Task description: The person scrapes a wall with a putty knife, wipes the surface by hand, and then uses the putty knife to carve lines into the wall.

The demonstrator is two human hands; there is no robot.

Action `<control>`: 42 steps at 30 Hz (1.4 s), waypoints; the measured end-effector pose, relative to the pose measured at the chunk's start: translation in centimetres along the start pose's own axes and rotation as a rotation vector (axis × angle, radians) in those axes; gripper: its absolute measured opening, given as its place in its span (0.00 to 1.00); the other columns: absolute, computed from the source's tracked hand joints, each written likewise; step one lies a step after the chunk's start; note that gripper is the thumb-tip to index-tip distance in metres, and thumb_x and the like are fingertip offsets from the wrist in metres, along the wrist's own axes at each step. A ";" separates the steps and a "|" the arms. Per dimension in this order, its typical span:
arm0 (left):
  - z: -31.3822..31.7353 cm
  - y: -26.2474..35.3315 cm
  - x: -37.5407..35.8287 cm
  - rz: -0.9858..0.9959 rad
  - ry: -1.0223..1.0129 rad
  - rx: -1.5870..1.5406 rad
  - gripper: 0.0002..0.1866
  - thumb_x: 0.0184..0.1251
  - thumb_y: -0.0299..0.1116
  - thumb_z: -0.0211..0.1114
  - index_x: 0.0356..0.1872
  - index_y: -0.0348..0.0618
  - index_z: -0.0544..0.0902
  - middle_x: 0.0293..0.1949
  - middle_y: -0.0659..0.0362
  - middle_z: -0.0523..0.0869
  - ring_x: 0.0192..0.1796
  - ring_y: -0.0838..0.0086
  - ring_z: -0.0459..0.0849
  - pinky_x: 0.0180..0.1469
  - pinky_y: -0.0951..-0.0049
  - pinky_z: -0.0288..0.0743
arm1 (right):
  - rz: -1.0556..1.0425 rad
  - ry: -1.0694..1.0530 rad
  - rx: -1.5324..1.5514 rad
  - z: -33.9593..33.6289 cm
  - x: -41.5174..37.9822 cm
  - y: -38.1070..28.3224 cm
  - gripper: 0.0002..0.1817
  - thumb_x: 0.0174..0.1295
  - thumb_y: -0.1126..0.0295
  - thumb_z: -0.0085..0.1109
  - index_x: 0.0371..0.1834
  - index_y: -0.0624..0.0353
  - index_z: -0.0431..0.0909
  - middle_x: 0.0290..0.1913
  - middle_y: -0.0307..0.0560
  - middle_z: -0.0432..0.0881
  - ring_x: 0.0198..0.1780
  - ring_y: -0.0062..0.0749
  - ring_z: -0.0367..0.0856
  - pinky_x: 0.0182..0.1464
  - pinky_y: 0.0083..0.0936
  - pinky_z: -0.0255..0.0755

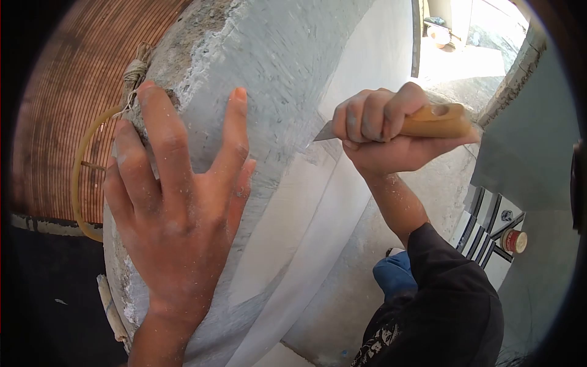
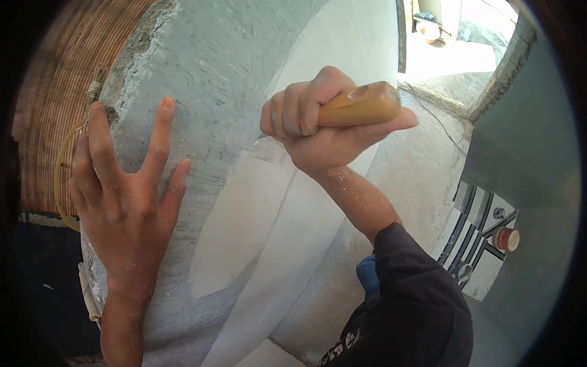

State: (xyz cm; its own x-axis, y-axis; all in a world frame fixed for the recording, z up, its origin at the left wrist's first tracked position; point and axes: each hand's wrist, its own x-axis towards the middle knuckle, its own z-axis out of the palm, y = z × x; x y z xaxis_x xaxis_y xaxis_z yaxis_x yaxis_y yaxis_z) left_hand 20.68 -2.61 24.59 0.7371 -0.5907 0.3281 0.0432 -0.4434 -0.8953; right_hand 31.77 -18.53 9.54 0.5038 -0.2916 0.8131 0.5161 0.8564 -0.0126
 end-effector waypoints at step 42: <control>-0.7 0.3 0.7 0.001 -0.062 0.066 0.28 0.66 0.61 0.59 0.68 0.79 0.73 0.68 0.49 0.67 0.63 0.59 0.70 0.59 0.60 0.74 | -0.034 -0.009 0.089 -0.7 -0.4 -0.1 0.54 0.36 0.10 0.06 0.23 0.51 0.64 0.12 0.36 0.62 0.13 0.24 0.57 0.19 0.27 0.63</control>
State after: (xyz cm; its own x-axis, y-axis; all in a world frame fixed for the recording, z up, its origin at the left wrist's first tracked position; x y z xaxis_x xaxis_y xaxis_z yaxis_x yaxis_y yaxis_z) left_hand 20.73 -3.61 24.76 0.7777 -0.5470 0.3099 0.0858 -0.3961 -0.9142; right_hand 31.98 -18.79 8.83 0.4807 -0.3177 0.8173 0.4688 0.8808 0.0667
